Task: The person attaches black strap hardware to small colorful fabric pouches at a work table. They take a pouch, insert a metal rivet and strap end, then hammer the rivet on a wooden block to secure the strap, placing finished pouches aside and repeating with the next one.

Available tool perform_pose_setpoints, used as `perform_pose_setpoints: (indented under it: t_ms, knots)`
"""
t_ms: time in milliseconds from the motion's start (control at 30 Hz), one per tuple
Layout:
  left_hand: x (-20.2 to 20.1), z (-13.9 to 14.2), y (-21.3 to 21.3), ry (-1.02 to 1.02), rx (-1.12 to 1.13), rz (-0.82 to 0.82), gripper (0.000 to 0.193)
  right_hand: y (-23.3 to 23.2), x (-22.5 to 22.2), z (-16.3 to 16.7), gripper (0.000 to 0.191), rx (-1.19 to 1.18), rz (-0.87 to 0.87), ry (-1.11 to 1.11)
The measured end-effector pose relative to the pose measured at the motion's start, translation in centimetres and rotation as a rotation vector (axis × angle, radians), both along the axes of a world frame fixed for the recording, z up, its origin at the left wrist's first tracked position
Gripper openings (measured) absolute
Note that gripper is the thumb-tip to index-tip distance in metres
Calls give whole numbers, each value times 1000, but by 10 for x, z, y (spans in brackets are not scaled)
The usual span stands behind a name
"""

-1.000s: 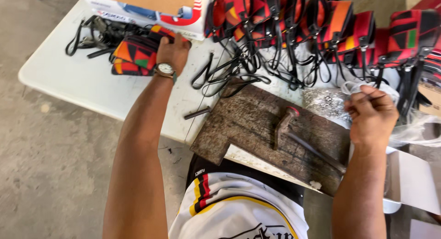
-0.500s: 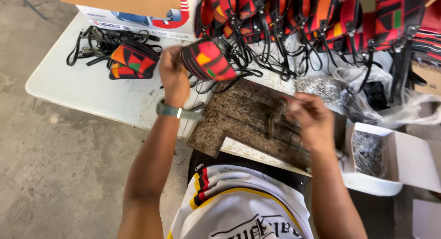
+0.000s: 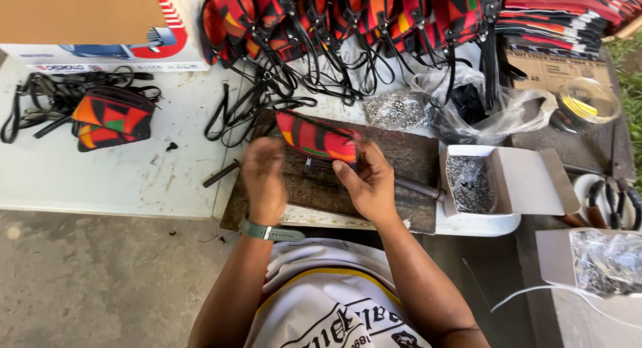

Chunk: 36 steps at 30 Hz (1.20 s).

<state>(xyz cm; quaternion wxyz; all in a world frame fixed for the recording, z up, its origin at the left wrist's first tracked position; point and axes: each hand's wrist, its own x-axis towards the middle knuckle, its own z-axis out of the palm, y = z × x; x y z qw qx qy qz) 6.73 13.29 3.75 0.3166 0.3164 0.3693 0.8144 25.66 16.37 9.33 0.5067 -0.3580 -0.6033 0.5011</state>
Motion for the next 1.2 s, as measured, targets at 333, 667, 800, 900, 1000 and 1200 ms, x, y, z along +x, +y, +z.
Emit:
perform_pose_setpoints:
  t_ms: [333,667,800,900,1000,1200]
  knots:
    - [11,85,-32,1029,-207,88,42,-12,1,56,43,422,302,-492]
    - [-3,62,-33,951,-174,300,25,197,89,2,9,553,-187,-1238]
    - [2,67,-29,848,-219,256,24,226,77,-32,25,359,-156,-1416]
    - [3,63,-31,864,-194,230,25,233,78,-41,22,282,-152,-1437]
    - [3,57,-33,835,-164,223,24,234,83,-41,26,342,-174,-1430]
    - [4,57,-30,850,-211,226,26,226,75,-32,26,211,-130,-1395]
